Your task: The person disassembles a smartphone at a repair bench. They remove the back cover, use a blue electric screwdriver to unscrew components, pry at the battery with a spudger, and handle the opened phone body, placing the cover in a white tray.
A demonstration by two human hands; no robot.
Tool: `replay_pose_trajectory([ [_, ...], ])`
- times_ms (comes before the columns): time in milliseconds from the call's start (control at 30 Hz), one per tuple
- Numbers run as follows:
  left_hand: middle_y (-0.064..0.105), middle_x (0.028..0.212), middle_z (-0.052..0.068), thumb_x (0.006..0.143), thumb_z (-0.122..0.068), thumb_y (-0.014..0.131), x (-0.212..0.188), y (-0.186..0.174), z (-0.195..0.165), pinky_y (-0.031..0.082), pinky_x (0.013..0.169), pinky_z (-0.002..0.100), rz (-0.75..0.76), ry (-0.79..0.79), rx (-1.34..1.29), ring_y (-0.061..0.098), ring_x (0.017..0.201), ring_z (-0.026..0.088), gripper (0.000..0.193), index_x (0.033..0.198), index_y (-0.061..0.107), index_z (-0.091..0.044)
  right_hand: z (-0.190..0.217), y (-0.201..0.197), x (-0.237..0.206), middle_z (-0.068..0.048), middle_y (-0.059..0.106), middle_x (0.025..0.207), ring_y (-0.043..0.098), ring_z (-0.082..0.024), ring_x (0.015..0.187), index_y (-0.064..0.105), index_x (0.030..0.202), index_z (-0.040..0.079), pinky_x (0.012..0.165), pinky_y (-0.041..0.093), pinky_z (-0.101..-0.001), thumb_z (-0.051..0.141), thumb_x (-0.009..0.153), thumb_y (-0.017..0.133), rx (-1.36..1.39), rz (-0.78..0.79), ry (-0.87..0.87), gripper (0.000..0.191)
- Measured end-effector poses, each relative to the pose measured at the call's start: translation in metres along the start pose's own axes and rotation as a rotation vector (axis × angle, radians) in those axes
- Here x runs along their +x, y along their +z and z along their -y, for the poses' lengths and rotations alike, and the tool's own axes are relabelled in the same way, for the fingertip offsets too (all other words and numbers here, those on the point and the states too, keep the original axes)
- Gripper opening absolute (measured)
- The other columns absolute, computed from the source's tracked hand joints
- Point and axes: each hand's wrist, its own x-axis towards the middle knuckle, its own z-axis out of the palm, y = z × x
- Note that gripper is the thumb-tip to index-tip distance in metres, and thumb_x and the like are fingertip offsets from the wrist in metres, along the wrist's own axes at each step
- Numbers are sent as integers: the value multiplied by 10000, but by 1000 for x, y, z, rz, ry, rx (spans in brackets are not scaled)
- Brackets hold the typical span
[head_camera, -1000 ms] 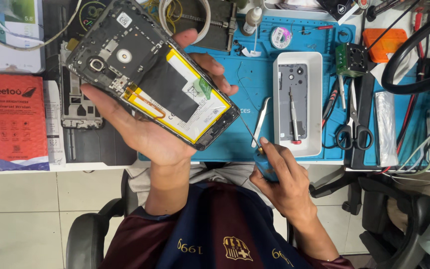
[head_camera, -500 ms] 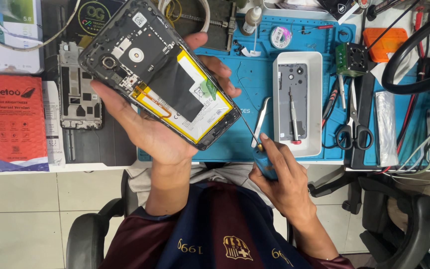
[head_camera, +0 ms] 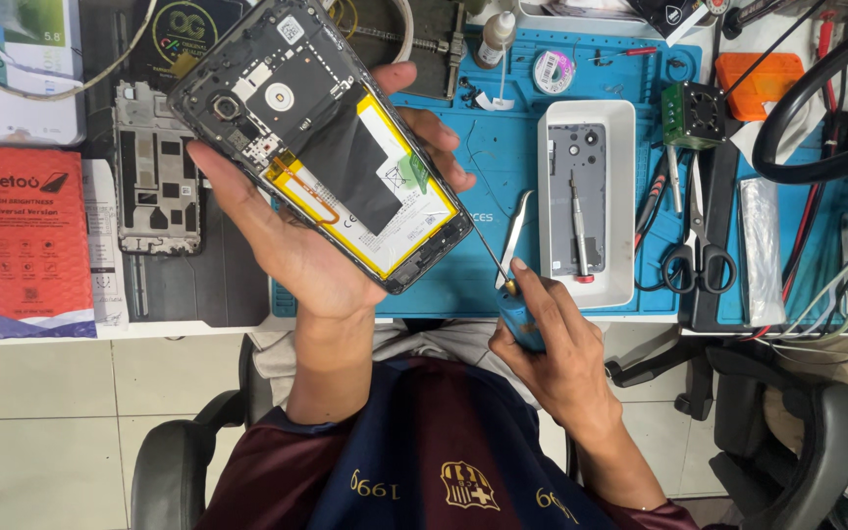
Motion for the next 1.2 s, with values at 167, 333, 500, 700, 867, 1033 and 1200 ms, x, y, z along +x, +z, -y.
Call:
replay_pose_trajectory([
  [167,638,1213,282,928,-832,163,1,1,5,591,818,553,-65,32,-89,661,992,376,1154,1436,474,157,1,1,1,-120,637,972,661,-242,726,513,1445,18,625,544,-378,-3,797,791,-6,-3,3,705],
  [333,660,1132,307,969,-856,162,0,0,6,573,840,508,-23,-12,-26,659,991,371,1158,1415,485,164,1,1,2,-117,634,974,659,-238,732,509,1451,20,639,544,-378,-2,801,792,-3,-2,-2,710],
  [500,671,1103,302,940,-869,147,1,-3,1,577,868,459,19,-102,-58,679,966,370,1183,1422,505,151,0,0,2,-120,638,997,664,-242,745,513,1448,33,642,548,-379,3,798,797,-9,-1,-15,710],
  [700,671,1081,315,943,-877,153,3,-4,1,581,851,464,-19,-111,-47,683,944,385,1194,1426,507,156,0,-4,1,-110,633,977,682,-230,734,514,1459,47,621,549,-376,15,787,820,-10,38,14,738],
  [867,673,1070,314,963,-859,158,2,-3,1,584,840,469,-20,-87,-19,684,937,383,1171,1418,515,159,0,-4,1,-116,648,1026,689,-227,757,505,1465,53,638,557,-372,4,791,808,-3,32,3,741],
  [1033,666,1085,314,960,-865,179,2,-5,2,586,863,475,-36,-97,-16,679,980,376,1161,1402,494,161,0,-1,2,-116,644,1017,682,-238,751,504,1465,52,638,550,-384,9,793,808,-1,31,20,739],
  [1200,665,1106,316,958,-862,194,2,-7,4,585,858,474,-17,-106,-33,680,992,375,1149,1405,487,155,0,0,4,-115,631,995,665,-260,762,503,1470,51,652,547,-393,10,791,804,-17,28,-6,744],
])
